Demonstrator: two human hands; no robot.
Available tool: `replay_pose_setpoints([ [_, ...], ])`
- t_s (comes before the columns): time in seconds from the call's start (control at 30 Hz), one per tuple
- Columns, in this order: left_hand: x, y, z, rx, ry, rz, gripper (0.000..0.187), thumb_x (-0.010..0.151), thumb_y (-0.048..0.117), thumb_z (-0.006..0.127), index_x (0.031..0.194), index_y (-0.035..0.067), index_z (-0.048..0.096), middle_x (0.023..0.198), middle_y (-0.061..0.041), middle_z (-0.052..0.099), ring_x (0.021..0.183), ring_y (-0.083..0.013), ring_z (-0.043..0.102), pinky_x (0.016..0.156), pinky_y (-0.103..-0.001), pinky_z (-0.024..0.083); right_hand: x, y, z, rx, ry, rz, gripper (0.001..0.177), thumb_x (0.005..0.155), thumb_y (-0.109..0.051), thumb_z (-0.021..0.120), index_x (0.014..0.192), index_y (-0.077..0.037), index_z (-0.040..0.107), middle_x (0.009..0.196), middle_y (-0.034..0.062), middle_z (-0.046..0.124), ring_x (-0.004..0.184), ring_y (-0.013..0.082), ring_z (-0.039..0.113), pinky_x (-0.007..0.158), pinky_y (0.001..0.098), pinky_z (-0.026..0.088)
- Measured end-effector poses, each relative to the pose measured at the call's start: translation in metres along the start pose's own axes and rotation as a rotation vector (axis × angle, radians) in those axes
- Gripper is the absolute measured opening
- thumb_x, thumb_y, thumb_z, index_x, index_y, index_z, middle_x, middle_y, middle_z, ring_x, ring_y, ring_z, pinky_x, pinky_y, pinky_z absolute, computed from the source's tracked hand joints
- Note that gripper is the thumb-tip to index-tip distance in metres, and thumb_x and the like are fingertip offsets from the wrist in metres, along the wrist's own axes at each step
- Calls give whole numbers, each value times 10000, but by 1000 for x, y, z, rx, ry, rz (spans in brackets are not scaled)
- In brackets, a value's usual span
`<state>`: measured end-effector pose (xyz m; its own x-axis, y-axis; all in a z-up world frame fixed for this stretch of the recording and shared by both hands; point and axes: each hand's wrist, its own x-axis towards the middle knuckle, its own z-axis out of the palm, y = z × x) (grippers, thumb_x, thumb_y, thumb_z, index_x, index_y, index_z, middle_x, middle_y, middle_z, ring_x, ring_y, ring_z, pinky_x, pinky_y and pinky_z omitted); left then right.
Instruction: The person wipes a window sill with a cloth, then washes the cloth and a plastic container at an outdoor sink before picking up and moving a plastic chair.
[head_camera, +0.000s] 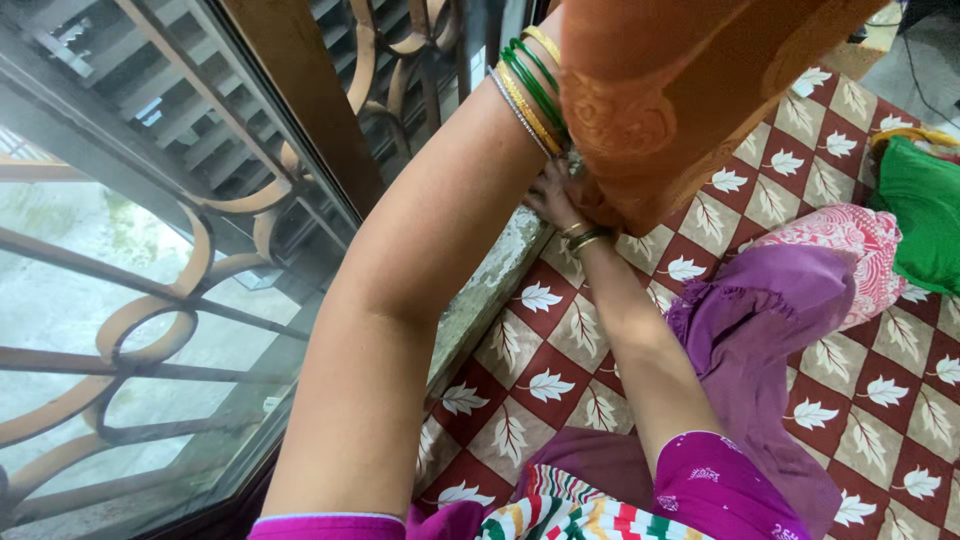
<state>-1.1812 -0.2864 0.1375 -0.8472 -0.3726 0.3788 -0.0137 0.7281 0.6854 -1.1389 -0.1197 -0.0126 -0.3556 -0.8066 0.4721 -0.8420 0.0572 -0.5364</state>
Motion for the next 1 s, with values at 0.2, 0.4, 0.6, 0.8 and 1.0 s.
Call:
replay_pose_setpoints([
  [0.2,-9,10,-6,-2,3,-3,153,1000,164,563,1112,68,524,1028,-102,501,957,-226,461,888,-402,381,24,6,-17,-527,-216,-445,254,820,-150,752,1044,-31,734,1341,162,558,1274,417,492,1083,523,386],
  [0.4,-11,12,-7,0,0,-2,119,1003,168,562,1077,78,538,989,-91,503,921,-215,463,857,-398,386,23,11,-25,113,-17,259,224,864,-221,760,941,-13,734,1017,132,680,993,288,597,953,460,428],
  [0.6,-12,10,1,6,-8,5,92,1006,171,561,1042,88,551,950,-79,505,885,-203,465,827,-395,392,27,17,-53,653,-204,243,260,974,-220,663,1082,7,730,1017,-19,732,931,127,639,878,327,504],
  [0.8,-25,22,-11,18,-6,6,77,1008,175,560,1007,98,564,910,-68,508,849,-192,466,797,-391,397,37,24,-70,306,540,207,241,962,-178,627,1105,2,699,1059,42,710,1000,189,629,953,367,487],
  [1.0,-39,39,-22,18,2,-6,82,1011,178,559,972,108,578,871,-57,510,813,-180,468,767,-387,403,52,41,-82,-92,599,267,235,949,-137,590,1127,-4,668,1101,103,688,1070,251,620,1027,407,470],
])
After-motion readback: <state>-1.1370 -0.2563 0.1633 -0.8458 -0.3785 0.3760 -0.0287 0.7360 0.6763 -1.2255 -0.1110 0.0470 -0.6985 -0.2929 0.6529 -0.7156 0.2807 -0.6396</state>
